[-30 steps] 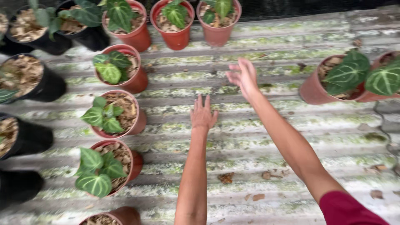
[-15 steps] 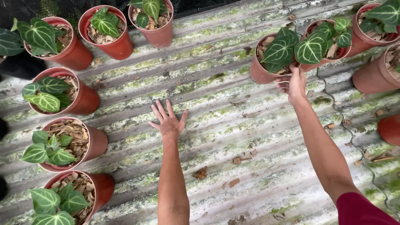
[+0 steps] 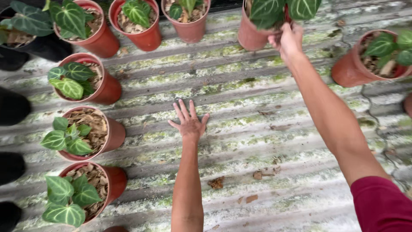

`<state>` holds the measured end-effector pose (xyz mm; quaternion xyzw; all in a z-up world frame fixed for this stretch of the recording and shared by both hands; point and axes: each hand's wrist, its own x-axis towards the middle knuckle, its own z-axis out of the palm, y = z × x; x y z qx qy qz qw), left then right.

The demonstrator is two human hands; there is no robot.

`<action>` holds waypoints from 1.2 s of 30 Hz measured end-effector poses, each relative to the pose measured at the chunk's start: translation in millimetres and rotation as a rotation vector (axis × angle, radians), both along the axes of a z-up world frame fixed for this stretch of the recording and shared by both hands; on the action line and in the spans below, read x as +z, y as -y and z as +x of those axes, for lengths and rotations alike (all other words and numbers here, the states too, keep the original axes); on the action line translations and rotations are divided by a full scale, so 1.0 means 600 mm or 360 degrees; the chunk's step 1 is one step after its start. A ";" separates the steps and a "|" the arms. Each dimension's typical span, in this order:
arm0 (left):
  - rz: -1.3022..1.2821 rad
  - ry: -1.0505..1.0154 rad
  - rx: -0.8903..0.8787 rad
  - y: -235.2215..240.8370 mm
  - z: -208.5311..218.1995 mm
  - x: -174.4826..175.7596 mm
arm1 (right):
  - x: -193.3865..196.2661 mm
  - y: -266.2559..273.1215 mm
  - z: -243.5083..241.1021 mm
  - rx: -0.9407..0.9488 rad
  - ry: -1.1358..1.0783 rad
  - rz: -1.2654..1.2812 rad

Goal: The person picks up potted plants from a corrugated metal shelf and places them in a new arrangement. They handle the pots one at a time, moving them to different positions on the shelf.

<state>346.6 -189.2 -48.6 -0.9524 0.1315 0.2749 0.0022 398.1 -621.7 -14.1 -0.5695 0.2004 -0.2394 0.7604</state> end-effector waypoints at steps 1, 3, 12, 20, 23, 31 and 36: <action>-0.0010 -0.0003 0.0008 -0.003 0.001 -0.001 | -0.013 0.003 0.039 0.0033 -0.0017 0.0037; -0.0021 0.0046 0.0012 0.003 0.001 -0.007 | -0.036 0.028 0.111 0.0090 -0.0062 0.0017; -0.0007 0.0135 0.0004 0.000 -0.005 -0.013 | -0.130 0.035 0.249 -0.0078 -0.0251 0.0057; 0.0034 0.0101 -0.0011 -0.001 -0.006 -0.017 | -0.068 0.012 0.241 -0.0035 -0.0361 0.0001; 0.0051 0.0073 -0.0022 0.000 -0.001 -0.013 | -0.063 -0.005 0.238 -0.0035 -0.0363 -0.0034; 0.0018 0.0035 0.0009 0.002 0.002 -0.013 | -0.079 -0.021 0.246 -0.0074 -0.0321 -0.0145; 0.0037 0.0033 0.0004 -0.001 -0.003 -0.011 | -0.066 -0.025 0.241 -0.0020 -0.0356 -0.0229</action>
